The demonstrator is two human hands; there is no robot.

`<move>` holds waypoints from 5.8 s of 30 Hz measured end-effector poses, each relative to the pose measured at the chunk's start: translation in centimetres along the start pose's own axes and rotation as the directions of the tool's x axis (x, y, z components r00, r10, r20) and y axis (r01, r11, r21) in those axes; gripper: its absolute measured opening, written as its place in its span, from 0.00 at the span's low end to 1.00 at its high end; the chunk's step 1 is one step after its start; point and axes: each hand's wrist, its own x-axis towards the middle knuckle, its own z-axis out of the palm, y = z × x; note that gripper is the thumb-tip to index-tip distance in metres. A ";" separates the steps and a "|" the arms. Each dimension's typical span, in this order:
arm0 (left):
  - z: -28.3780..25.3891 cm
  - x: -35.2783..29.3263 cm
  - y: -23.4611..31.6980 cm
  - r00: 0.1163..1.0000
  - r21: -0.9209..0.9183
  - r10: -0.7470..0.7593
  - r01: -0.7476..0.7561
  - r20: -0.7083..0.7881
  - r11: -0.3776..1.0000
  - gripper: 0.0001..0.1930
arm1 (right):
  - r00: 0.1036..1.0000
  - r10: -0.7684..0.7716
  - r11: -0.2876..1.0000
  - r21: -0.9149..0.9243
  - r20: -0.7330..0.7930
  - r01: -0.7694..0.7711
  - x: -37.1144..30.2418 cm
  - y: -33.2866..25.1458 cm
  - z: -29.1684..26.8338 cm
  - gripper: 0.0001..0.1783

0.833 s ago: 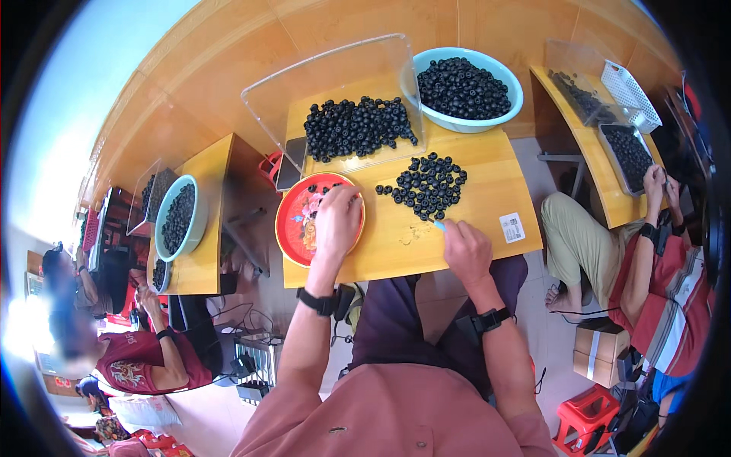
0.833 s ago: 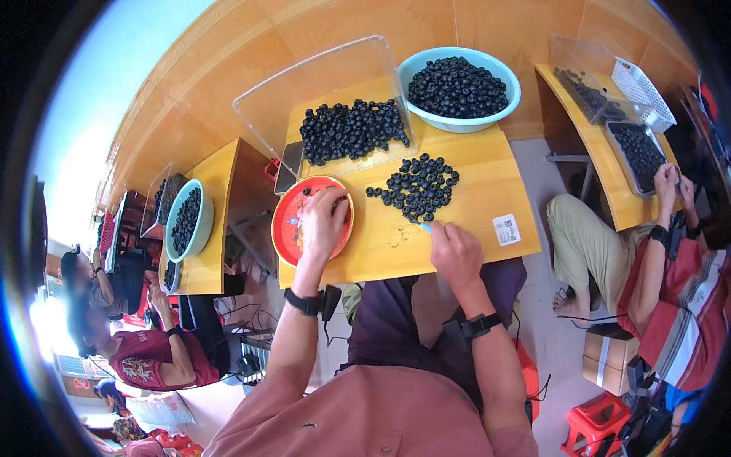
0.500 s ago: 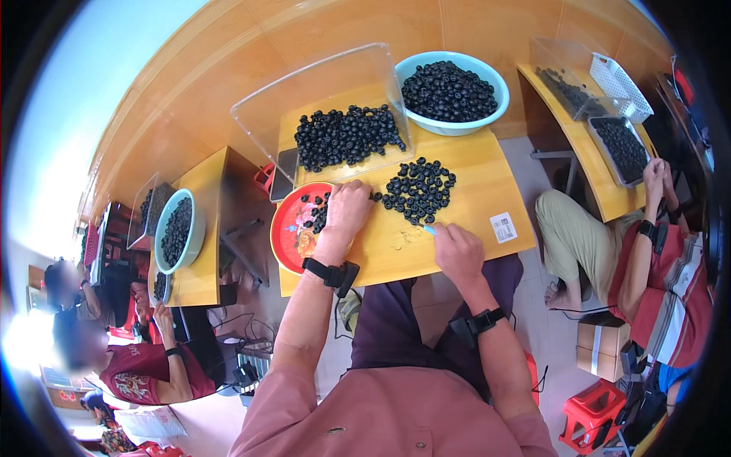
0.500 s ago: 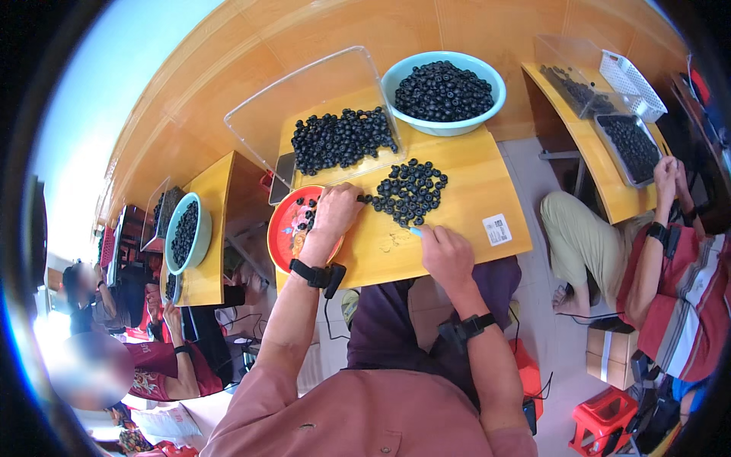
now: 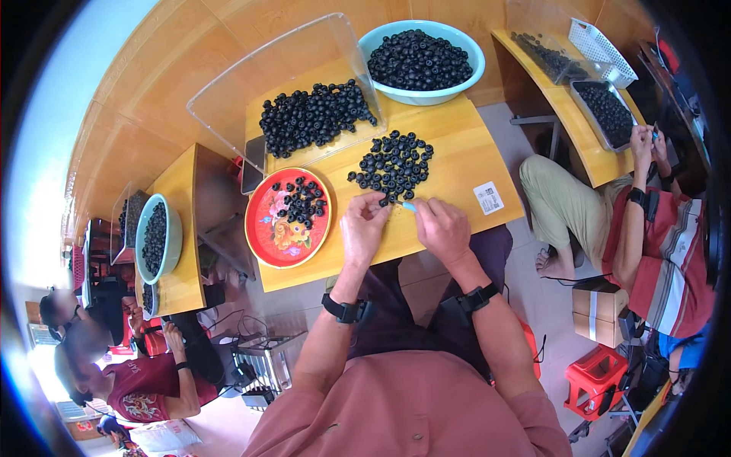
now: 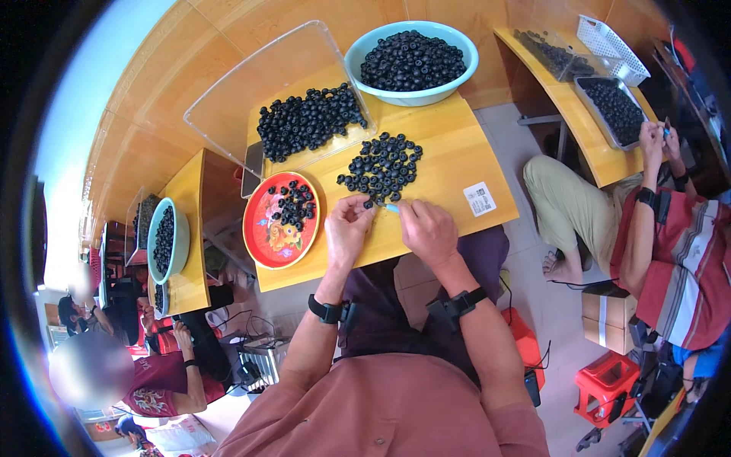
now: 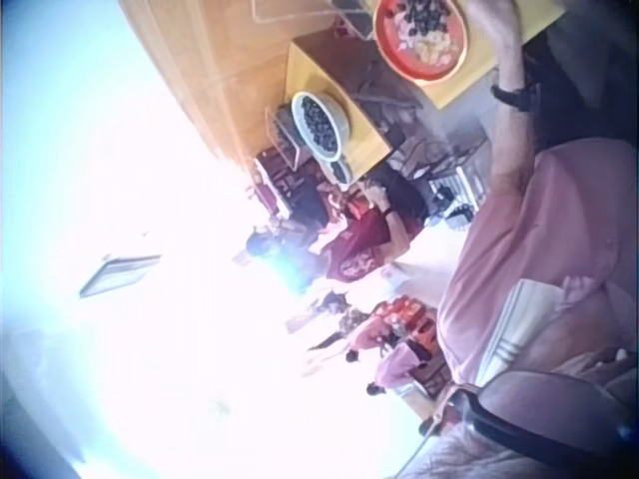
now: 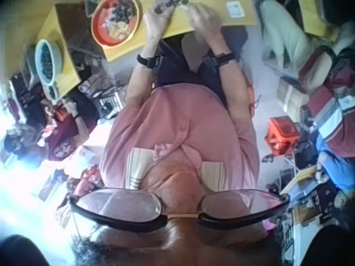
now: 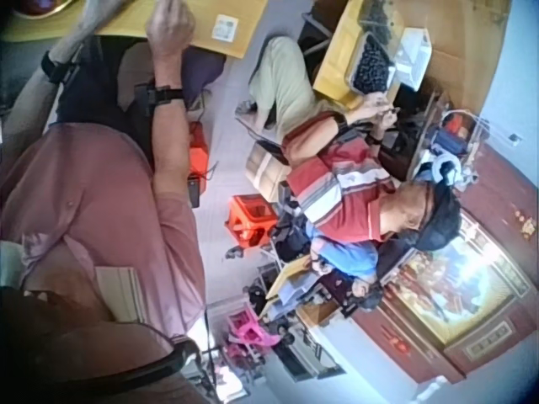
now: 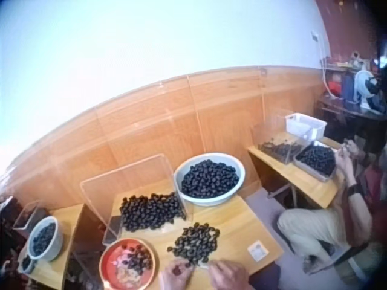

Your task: Sorting and inspecting small black plastic parts at a workbench.

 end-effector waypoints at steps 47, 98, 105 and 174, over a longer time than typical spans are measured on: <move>1.2 -1.1 -0.3 0.980 0.029 0.198 -0.198 0.008 0.980 0.17 | 0.997 -0.058 0.998 0.002 0.048 0.058 -0.1 -0.1 0.0 0.06; 1.2 -1.1 -1.8 0.981 -0.217 0.188 -0.194 -0.045 0.957 0.15 | 0.999 -0.017 1.000 -0.022 0.047 0.018 -0.2 -0.2 0.0 0.06; 1.0 -1.0 -1.3 0.976 -0.193 0.216 -0.217 -0.028 0.957 0.09 | 0.999 0.030 0.999 -0.037 0.041 -0.029 0.0 -0.2 -0.1 0.06; 1.0 -1.2 -1.3 0.979 -0.214 0.200 -0.202 -0.030 0.956 0.12 | 0.998 0.034 0.999 -0.024 0.058 -0.033 0.2 -0.6 -0.1 0.06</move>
